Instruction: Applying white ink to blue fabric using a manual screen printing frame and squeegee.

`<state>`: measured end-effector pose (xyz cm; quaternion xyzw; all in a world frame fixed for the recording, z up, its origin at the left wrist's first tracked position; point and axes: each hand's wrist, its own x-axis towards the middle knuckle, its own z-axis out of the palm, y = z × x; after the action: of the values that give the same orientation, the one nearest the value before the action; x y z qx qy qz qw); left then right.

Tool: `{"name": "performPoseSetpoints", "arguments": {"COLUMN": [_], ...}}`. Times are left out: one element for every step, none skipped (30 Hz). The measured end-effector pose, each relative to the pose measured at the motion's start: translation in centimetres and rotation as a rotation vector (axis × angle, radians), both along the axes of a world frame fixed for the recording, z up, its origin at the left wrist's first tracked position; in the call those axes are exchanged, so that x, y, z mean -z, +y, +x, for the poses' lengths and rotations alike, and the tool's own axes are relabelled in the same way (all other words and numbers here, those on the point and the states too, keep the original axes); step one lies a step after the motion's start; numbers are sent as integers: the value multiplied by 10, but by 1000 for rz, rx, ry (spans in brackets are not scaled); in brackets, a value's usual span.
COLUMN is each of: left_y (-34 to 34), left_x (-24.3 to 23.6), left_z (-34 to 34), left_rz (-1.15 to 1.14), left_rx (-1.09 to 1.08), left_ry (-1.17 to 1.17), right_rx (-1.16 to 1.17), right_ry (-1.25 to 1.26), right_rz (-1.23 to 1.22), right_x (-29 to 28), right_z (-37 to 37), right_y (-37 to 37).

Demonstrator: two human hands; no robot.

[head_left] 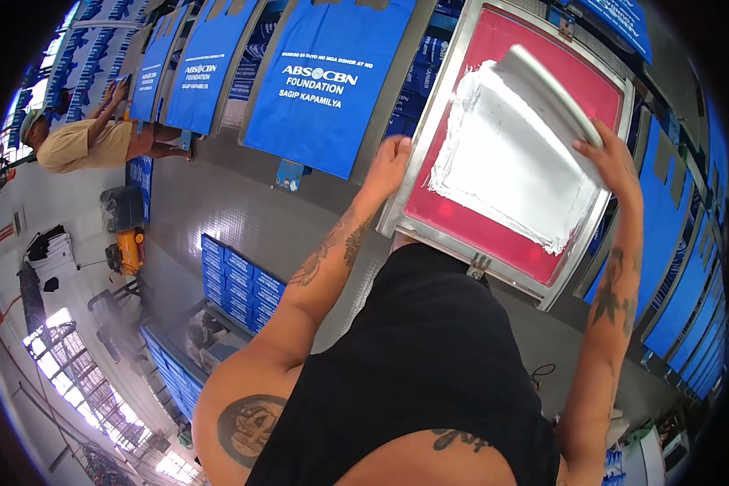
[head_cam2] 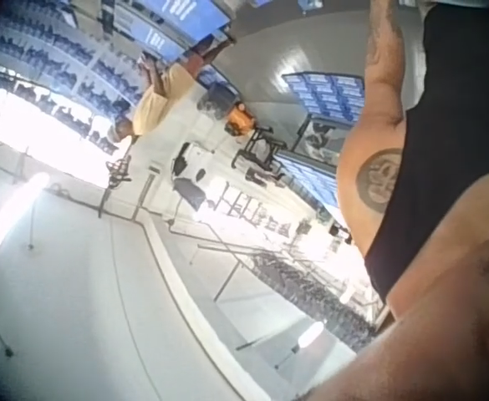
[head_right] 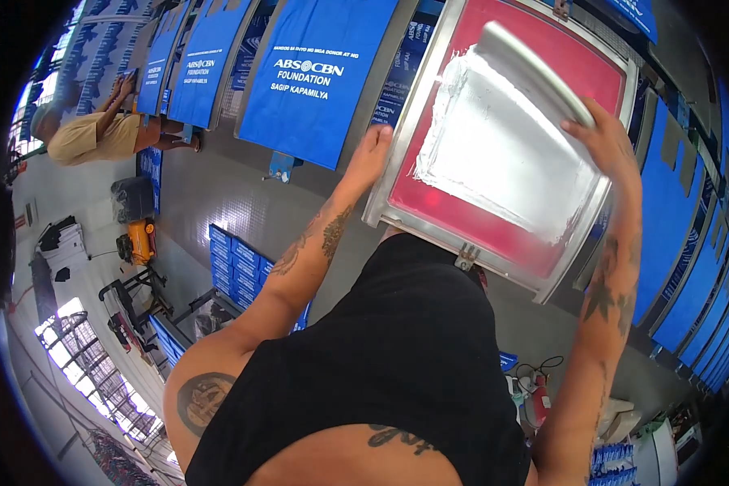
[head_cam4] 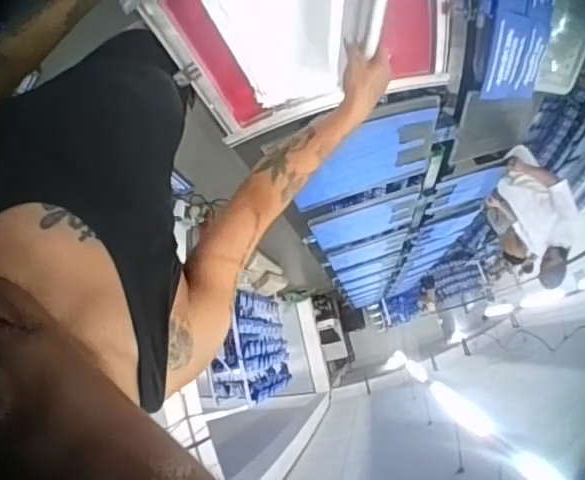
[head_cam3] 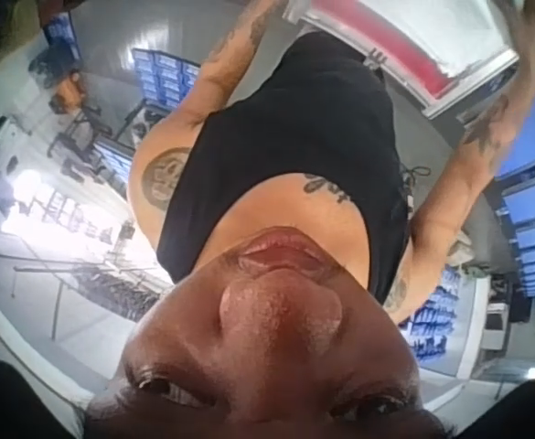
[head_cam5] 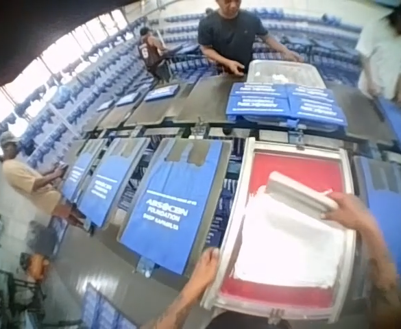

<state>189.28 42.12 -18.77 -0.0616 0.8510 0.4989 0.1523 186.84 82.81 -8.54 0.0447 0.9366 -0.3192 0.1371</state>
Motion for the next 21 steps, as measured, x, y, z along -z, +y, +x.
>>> {"name": "performPoseSetpoints", "arguments": {"left_y": [15, 28, 52, 74, 85, 94, 103, 113, 114, 113, 81, 88, 83, 83, 81, 78, 74, 72, 68, 66, 68], "left_x": [5, 9, -1, -12, -23, -30, -30, -31, -23, -14, -23, -34, -51, -66, -75, -79, -80, -80, -78, -74, -66], "left_z": [-15, -26, -37, -43, -42, -39, -35, -29, -25, -19, -10, -2, 11, 22, 35, 45, 55, 63, 71, 75, 75], "left_rz": [-84, -57, -102, -144, -248, -354, -435, -497, -569, -636, -556, -465, -403, -400, -399, -382, -373, -372, -390, -409, -403], "left_rx": [20, 40, 148, 251, 384, 512, 651, 721, 835, 953, 856, 911, 874, 873, 878, 879, 874, 878, 867, 853, 858], "left_ry": [204, 201, 406, 614, 698, 788, 772, 858, 836, 810, 891, 805, 782, 811, 794, 754, 712, 721, 654, 589, 601], "right_rx": [-19, -41, -86, -137, -153, -173, -146, -119, -124, -125, -160, -34, 85, 118, 156, 192, 209, 203, 196, 200, 217], "right_ry": [46, 88, 286, 482, 455, 432, 415, 395, 410, 419, 442, 380, 340, 319, 226, 140, 138, 249, 360, 368, 328], "right_rz": [124, 247, 291, 335, 493, 650, 666, 679, 593, 509, 458, 468, 439, 471, 450, 422, 432, 406, 379, 380, 296], "right_x": [-3, -3, 31, 73, 92, 102, 110, 110, 100, 87, 81, 48, 33, 28, 31, 34, 34, 35, 37, 48, 63], "right_z": [-7, -9, -1, 17, 36, 56, 79, 100, 116, 132, 134, 154, 170, 191, 209, 221, 230, 236, 240, 246, 251], "right_y": [1, -1, 14, 25, 9, -15, -34, -48, -57, -63, -85, -73, -70, -65, -62, -62, -67, -74, -78, -80, -81]}}
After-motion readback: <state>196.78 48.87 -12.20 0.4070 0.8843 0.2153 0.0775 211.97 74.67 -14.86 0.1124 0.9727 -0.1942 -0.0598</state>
